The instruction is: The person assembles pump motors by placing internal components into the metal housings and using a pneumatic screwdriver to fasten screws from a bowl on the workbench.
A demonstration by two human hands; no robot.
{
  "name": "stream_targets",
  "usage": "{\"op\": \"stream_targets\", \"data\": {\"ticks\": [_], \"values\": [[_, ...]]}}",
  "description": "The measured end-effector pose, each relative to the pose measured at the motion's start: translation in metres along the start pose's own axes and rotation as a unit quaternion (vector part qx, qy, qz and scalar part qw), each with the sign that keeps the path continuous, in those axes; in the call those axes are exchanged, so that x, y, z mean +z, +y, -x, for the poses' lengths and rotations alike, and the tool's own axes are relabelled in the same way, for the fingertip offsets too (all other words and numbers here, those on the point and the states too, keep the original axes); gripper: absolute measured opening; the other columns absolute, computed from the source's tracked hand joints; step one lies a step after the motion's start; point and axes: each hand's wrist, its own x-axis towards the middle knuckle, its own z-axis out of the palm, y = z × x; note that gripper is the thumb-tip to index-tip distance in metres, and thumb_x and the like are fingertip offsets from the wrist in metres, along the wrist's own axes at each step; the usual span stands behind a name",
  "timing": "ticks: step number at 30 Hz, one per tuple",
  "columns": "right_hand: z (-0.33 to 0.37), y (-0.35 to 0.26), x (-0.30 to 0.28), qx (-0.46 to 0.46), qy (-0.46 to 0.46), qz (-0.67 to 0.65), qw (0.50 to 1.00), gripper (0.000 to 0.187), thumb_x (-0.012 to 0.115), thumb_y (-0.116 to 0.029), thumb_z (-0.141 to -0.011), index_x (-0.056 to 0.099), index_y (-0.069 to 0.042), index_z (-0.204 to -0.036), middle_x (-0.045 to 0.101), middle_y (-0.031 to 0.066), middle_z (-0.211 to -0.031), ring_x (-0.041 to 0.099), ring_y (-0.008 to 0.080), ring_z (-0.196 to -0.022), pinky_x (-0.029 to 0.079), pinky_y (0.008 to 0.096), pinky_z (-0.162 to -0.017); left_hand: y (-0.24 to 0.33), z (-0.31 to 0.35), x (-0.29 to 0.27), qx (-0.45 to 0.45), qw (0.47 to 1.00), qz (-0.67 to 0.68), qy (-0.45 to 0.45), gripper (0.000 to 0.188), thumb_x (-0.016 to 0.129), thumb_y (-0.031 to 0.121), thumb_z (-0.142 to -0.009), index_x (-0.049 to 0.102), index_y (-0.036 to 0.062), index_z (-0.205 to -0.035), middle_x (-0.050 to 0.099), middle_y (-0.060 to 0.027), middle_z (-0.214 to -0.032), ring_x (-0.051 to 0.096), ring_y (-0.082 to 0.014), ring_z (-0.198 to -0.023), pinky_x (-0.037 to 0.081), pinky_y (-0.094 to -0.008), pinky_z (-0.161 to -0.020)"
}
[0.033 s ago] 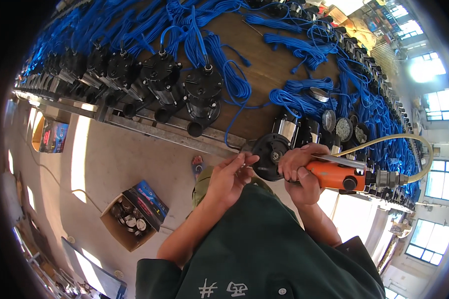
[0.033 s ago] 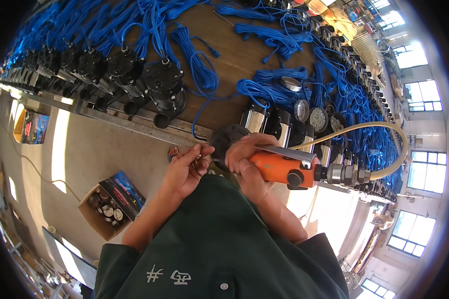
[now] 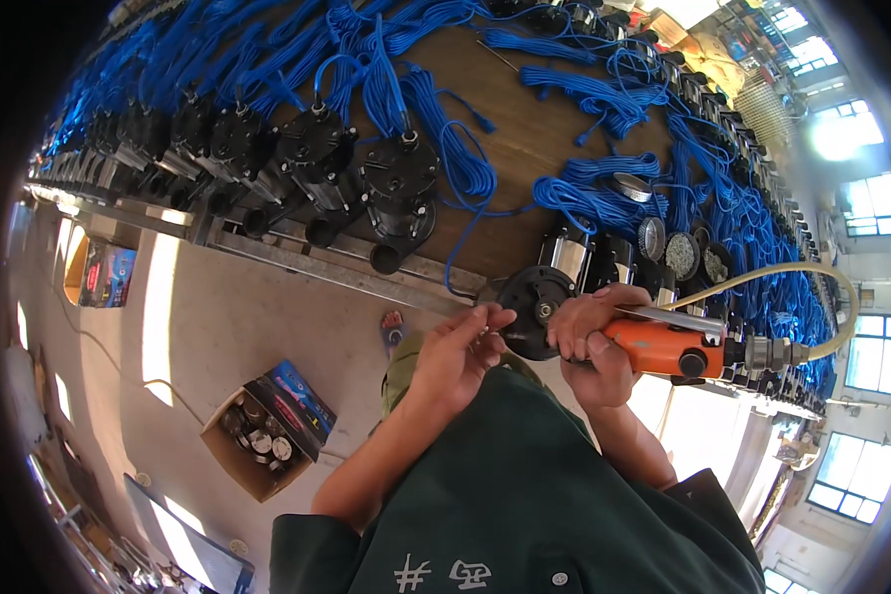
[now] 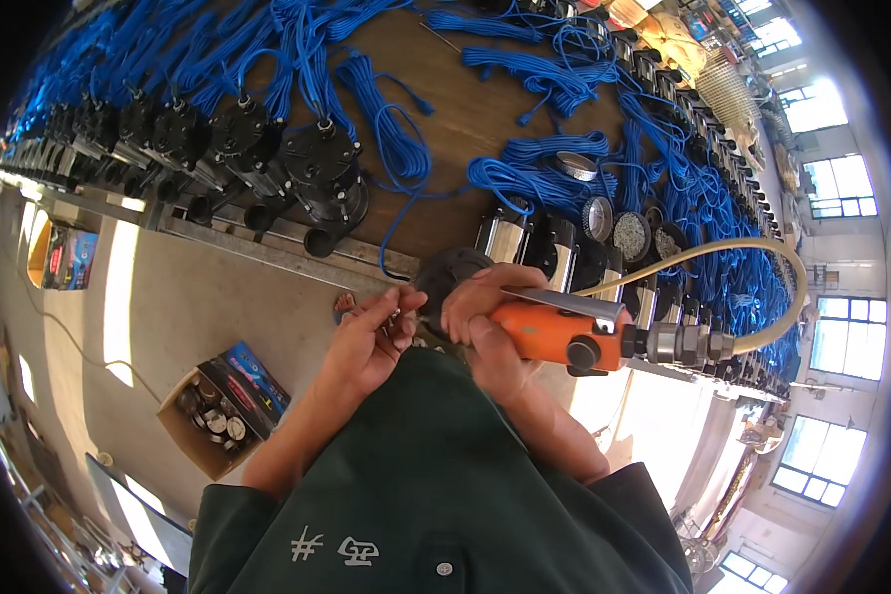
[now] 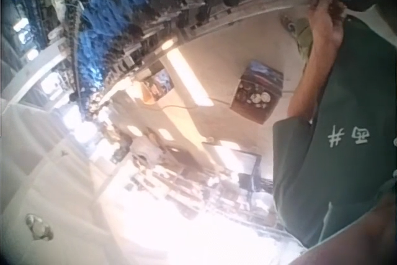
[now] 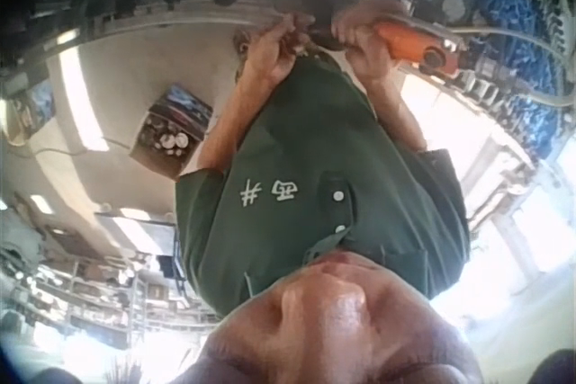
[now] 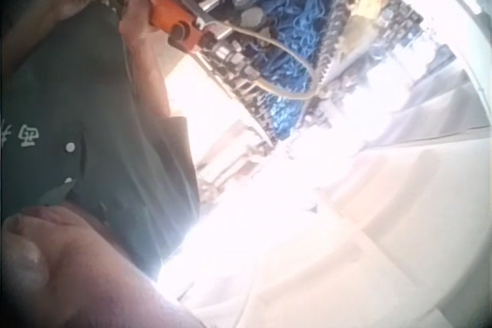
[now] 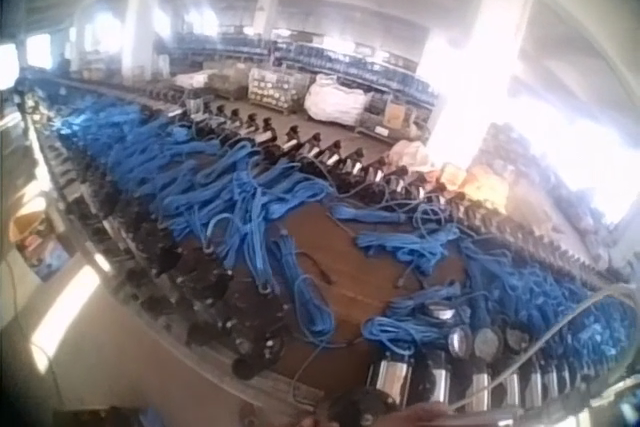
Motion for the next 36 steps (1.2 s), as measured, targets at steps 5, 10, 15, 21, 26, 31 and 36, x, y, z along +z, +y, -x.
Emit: {"op": "stream_targets", "data": {"ticks": [5, 10, 15, 21, 26, 31, 36], "values": [[-0.003, 0.000, 0.007, -0.006, 0.016, -0.035, 0.999, 0.032, 0.054, -0.012, -0.082, 0.039, 0.000, -0.108, 0.044, 0.0034, -0.064, 0.046, 0.0149, -0.055, 0.044, 0.0323, -0.058, 0.000, 0.005, 0.017, -0.023, 0.999, -0.003, -0.027, 0.024, 0.052, 0.020, -0.099, 0.060, 0.0009, -0.111, 0.070, -0.0080, -0.101, 0.060, -0.0137, -0.069, 0.043, -0.0244, -0.058], [-0.004, 0.001, 0.002, -0.005, 0.004, -0.054, 0.999, 0.032, 0.055, -0.011, -0.082, 0.041, -0.001, -0.110, 0.044, 0.0034, -0.064, 0.047, 0.0151, -0.057, 0.045, 0.0326, -0.059, -0.002, 0.006, 0.020, -0.031, 0.999, 0.018, -0.028, 0.025, 0.055, 0.019, -0.098, 0.058, -0.0006, -0.113, 0.068, -0.0122, -0.107, 0.060, -0.0157, -0.070, 0.045, -0.0253, -0.059], [-0.004, 0.002, 0.000, -0.004, 0.004, -0.051, 0.999, 0.033, 0.056, -0.011, -0.082, 0.041, -0.001, -0.110, 0.044, 0.0035, -0.063, 0.047, 0.0153, -0.056, 0.045, 0.0329, -0.060, -0.002, 0.006, 0.025, -0.027, 0.999, 0.016, -0.007, 0.026, 0.054, 0.021, -0.098, 0.058, -0.0004, -0.114, 0.068, -0.0122, -0.109, 0.059, -0.0152, -0.068, 0.045, -0.0255, -0.059], [-0.003, 0.005, -0.003, -0.005, 0.010, -0.042, 0.999, 0.032, 0.055, -0.012, -0.081, 0.040, -0.001, -0.108, 0.044, 0.0037, -0.063, 0.047, 0.0155, -0.056, 0.045, 0.0330, -0.060, -0.002, 0.002, 0.025, -0.029, 0.999, 0.013, -0.035, 0.028, 0.053, 0.022, -0.099, 0.056, -0.0005, -0.115, 0.067, -0.0121, -0.109, 0.053, -0.0133, -0.062, 0.042, -0.0240, -0.055], [-0.006, 0.002, -0.001, -0.015, 0.026, -0.025, 0.999, 0.031, 0.053, -0.012, -0.081, 0.039, 0.000, -0.107, 0.043, 0.0038, -0.064, 0.047, 0.0153, -0.056, 0.045, 0.0330, -0.060, -0.002, 0.001, 0.022, -0.021, 0.998, -0.007, -0.051, 0.027, 0.053, 0.022, -0.099, 0.056, -0.0004, -0.114, 0.067, -0.0124, -0.110, 0.055, -0.0131, -0.064, 0.040, -0.0233, -0.053], [-0.007, 0.005, -0.005, -0.032, 0.018, -0.012, 0.999, 0.031, 0.053, -0.011, -0.082, 0.039, 0.000, -0.107, 0.043, 0.0040, -0.063, 0.047, 0.0151, -0.056, 0.045, 0.0330, -0.060, -0.004, 0.001, 0.024, -0.015, 0.998, -0.044, -0.036, 0.028, 0.054, 0.023, -0.099, 0.057, -0.0004, -0.113, 0.067, -0.0116, -0.103, 0.055, -0.0136, -0.059, 0.039, -0.0231, -0.050], [-0.012, 0.011, -0.012, -0.050, 0.008, 0.003, 0.999, 0.030, 0.053, -0.009, -0.082, 0.039, 0.001, -0.107, 0.044, 0.0051, -0.063, 0.047, 0.0155, -0.056, 0.045, 0.0329, -0.060, 0.003, -0.007, 0.023, 0.057, 0.971, -0.230, -0.028, 0.024, 0.055, 0.019, -0.098, 0.061, -0.0017, -0.110, 0.064, -0.0055, -0.078, 0.051, -0.0083, -0.055, 0.036, -0.0217, -0.049]]}}
